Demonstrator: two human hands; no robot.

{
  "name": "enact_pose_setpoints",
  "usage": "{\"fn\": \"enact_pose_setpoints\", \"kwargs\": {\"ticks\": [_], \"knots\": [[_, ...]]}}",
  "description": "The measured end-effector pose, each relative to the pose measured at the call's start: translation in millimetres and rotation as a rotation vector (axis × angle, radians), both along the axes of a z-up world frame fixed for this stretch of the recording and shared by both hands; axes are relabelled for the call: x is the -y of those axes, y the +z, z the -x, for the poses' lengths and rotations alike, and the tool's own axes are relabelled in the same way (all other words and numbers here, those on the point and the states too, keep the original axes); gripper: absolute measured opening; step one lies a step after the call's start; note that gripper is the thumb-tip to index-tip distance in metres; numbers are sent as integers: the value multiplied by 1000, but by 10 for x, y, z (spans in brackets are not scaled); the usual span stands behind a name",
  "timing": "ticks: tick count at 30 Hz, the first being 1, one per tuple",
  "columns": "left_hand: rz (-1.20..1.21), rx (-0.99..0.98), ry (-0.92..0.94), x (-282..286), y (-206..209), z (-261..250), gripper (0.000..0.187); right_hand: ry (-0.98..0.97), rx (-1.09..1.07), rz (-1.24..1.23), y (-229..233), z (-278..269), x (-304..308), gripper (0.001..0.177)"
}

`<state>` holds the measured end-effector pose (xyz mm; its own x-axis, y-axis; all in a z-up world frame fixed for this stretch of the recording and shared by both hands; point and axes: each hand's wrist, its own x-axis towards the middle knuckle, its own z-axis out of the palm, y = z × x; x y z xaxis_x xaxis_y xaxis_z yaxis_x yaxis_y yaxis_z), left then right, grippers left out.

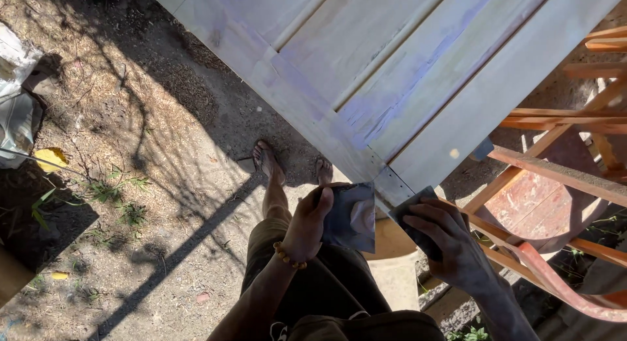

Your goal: Applying wood filler or putty to the seams of a wooden furniture panel using a scraper tool.

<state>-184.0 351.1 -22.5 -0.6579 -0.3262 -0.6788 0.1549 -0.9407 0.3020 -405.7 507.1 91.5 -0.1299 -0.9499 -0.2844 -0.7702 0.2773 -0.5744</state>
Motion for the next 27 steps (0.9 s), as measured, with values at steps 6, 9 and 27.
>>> {"fn": "enact_pose_setpoints", "kwargs": {"ticks": [6, 9, 27], "knots": [[688, 91, -350, -174, -26, 306, 47, 450, -64, 99, 16, 215, 336, 76], [785, 243, -479, -323, -15, 365, 48, 583, -55, 15, -122, 245, 260, 79], [338, 319, 443, -466, -120, -398, 56, 427, -295, -19, -1122, 647, 810, 75]]}}
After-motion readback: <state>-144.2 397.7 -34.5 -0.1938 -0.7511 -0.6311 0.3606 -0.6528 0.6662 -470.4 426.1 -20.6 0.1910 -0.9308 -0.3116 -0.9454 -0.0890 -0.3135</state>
